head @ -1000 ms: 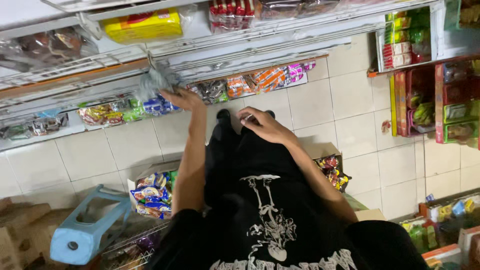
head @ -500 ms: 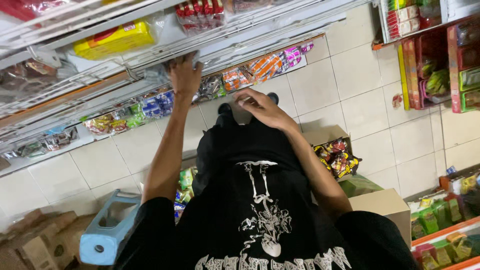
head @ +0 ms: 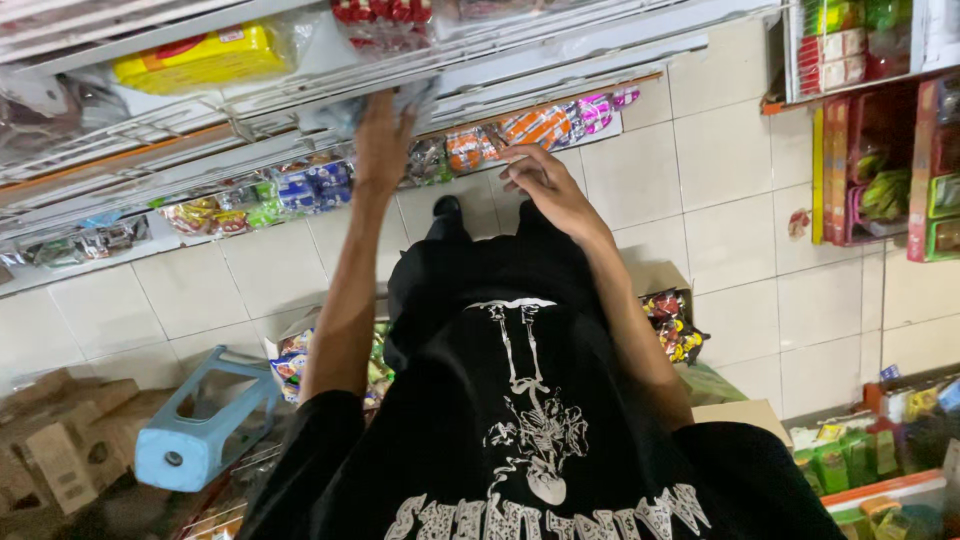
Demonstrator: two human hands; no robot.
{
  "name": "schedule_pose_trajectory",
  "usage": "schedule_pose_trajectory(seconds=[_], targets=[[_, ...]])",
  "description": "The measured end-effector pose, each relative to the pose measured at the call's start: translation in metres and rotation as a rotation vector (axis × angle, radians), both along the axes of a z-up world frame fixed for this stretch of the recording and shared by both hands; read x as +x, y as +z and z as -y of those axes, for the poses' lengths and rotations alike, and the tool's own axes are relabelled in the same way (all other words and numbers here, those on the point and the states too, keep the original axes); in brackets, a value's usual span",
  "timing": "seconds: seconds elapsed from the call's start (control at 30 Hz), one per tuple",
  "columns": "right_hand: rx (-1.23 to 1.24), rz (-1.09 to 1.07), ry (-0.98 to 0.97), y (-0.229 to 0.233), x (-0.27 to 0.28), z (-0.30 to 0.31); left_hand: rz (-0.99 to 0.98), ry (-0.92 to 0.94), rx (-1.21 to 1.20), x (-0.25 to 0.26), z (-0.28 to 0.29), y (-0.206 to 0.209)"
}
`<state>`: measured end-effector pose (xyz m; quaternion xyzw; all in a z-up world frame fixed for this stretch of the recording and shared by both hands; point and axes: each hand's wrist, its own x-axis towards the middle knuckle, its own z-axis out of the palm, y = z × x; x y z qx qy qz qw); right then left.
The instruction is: The person wipes down supermarket shelves with a cloth, moving snacks and biscuits aside to reach the shelf surfaces.
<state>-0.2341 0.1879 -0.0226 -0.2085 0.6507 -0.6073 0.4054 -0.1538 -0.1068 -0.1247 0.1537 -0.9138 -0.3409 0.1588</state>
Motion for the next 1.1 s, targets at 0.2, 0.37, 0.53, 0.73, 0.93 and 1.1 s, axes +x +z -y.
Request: schedule_pose_trajectory(seconds=[0.2, 0.37, 0.53, 0.73, 0.93, 1.1], targets=[[0.14, -0.05, 0.104, 0.015, -0.058, -0.036, 0.052, 0.097, -0.389, 0.019, 0.015, 0.002], [0.003, -0.13, 0.189, 0.022, -0.111, -0.091, 0.176, 0.053, -0.259, -0.047, -0.05, -0.038], [0.223, -0.13, 0.128, 0.012, -0.148, -0.148, 0.092, 0.19, -0.475, -0.132, -0.151, -0.058], [0.224, -0.071, 0.248, 0.01, -0.182, -0.186, 0.07, 0.024, -0.267, -0.145, -0.189, -0.01], [0.241, -0.094, 0.278, 0.01, -0.194, -0.214, 0.095, 0.119, -0.298, -0.1, -0.154, 0.013], [0.292, -0.063, 0.325, 0.005, -0.206, -0.255, 0.126, 0.302, -0.435, -0.143, -0.191, -0.001]])
